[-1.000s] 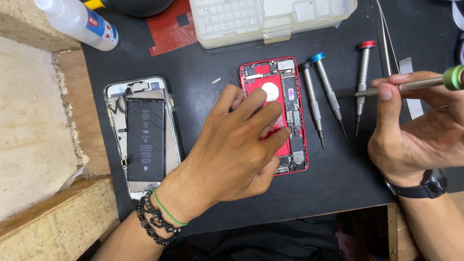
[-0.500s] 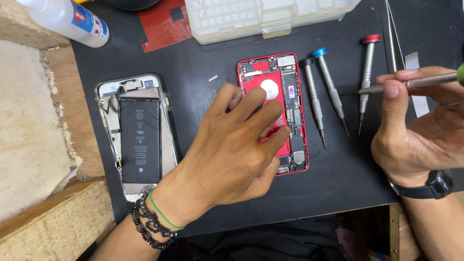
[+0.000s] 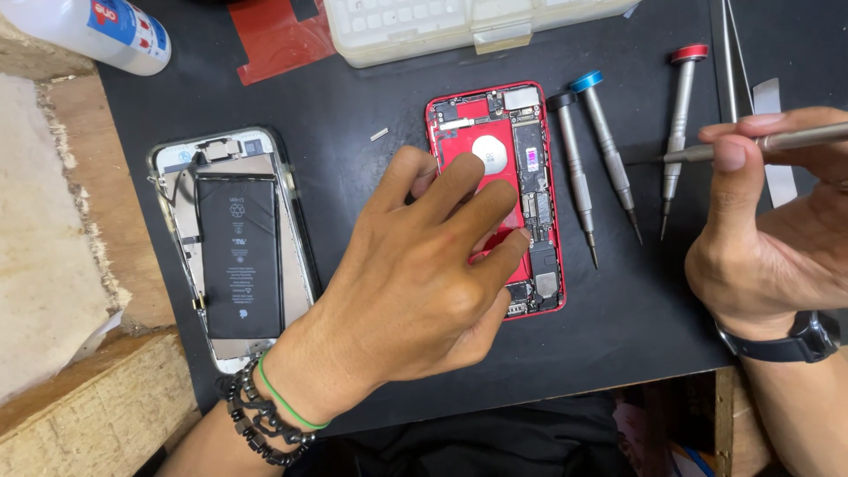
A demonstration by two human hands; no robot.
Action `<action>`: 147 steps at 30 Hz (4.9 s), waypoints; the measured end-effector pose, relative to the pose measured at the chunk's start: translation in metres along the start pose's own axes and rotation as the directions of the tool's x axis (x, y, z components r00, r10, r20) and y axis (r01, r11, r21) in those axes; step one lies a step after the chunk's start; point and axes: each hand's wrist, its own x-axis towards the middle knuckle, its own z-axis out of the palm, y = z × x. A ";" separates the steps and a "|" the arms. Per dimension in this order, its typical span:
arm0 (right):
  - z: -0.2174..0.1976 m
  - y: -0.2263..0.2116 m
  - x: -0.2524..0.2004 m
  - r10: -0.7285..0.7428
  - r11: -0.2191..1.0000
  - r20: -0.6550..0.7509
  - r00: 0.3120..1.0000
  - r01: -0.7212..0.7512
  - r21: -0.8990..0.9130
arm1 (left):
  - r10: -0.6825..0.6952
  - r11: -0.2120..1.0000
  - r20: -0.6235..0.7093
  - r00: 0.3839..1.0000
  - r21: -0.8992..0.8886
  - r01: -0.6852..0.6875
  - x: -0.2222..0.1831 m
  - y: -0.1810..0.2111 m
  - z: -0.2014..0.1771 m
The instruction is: Repairing internal components of a mobile phone.
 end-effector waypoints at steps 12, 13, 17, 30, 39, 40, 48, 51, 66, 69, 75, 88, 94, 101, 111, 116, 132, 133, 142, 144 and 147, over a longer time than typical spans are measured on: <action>-0.002 0.000 -0.001 0.024 0.999 0.007 1.000 -0.024 -0.029 | 0.005 1.000 0.001 1.000 0.027 -0.005 0.000 0.000 0.001; -0.001 0.000 -0.001 0.024 0.999 0.008 1.000 -0.024 -0.029 | 0.004 1.000 0.001 1.000 0.027 -0.004 0.000 0.000 0.001; -0.004 0.001 -0.002 0.015 0.999 0.010 1.000 -0.014 -0.038 | -0.018 0.999 -0.013 1.000 0.044 0.018 -0.001 0.000 0.001; -0.043 -0.059 0.073 0.531 0.834 0.354 0.770 -0.403 -0.376 | -0.042 0.997 0.038 0.998 0.061 0.040 -0.001 0.003 0.001; -0.040 -0.048 0.059 0.381 0.830 0.453 0.806 -0.082 -0.552 | -0.032 0.999 0.001 0.999 -0.019 0.032 -0.004 -0.002 0.002; -0.038 -0.048 0.059 0.377 0.834 0.457 0.806 -0.080 -0.547 | -0.037 0.999 0.002 0.999 -0.014 0.037 -0.004 -0.002 0.001; -0.038 -0.066 0.039 0.144 0.920 0.485 0.863 0.064 -0.386 | -0.012 1.000 0.007 1.000 -0.020 0.012 -0.006 -0.004 0.001; -0.019 -0.085 0.049 -0.195 0.901 0.569 0.799 0.375 -0.218 | -0.009 1.000 -0.010 1.000 -0.027 0.009 -0.005 -0.003 0.001; 0.006 -0.059 0.038 -0.393 0.817 0.577 0.716 0.560 -0.138 | -0.006 0.999 -0.032 0.999 -0.050 0.004 -0.007 -0.005 0.001; 0.005 -0.057 0.038 -0.397 0.788 0.603 0.692 0.593 -0.162 | -0.004 0.999 -0.038 0.999 -0.054 0.002 -0.008 -0.005 0.001; 0.005 -0.057 0.037 -0.403 0.759 0.622 0.672 0.625 -0.184 | -0.013 0.999 -0.059 0.998 -0.037 0.011 -0.008 -0.005 0.002; 0.006 -0.053 0.043 -0.462 0.701 0.641 0.613 0.695 -0.160 | -0.015 0.999 -0.054 0.998 -0.048 0.012 -0.008 -0.004 0.003; 0.003 -0.047 0.038 -0.471 0.685 0.650 0.596 0.711 -0.156 | -0.018 0.999 -0.054 0.998 -0.050 0.015 -0.008 -0.004 0.003; 0.005 -0.046 0.031 -0.330 0.883 0.611 0.720 0.464 -0.070 | -0.004 0.999 -0.079 0.997 -0.043 0.001 -0.008 -0.005 0.004; 0.008 -0.046 0.031 -0.264 0.940 0.583 0.768 0.341 -0.023 | 0.025 0.999 -0.064 0.998 -0.018 -0.026 -0.005 -0.003 0.004; 0.010 -0.046 0.032 -0.289 0.935 0.570 0.769 0.355 -0.004 | 0.032 0.999 -0.077 0.997 -0.035 -0.035 -0.003 0.000 0.006; 0.011 -0.048 0.030 -0.376 0.836 0.560 0.738 0.531 -0.138 | 0.036 0.998 -0.053 0.998 -0.059 -0.039 -0.003 0.001 0.006; 0.012 -0.049 0.032 -0.378 0.836 0.559 0.738 0.532 -0.138 | 0.036 0.998 -0.054 0.998 -0.057 -0.039 -0.002 0.001 0.006; 0.008 -0.047 0.034 -0.310 0.918 0.522 0.795 0.392 -0.053 | 0.030 0.999 -0.035 0.999 -0.040 -0.032 -0.003 0.000 0.007; 0.007 -0.047 0.033 -0.331 0.884 0.516 0.790 0.451 -0.124 | 0.025 0.998 -0.044 0.999 -0.063 -0.028 -0.002 0.000 0.007; 0.003 -0.045 0.030 -0.313 0.879 0.553 0.772 0.456 -0.139 | 0.032 0.999 -0.025 0.999 -0.039 -0.033 -0.003 0.000 0.007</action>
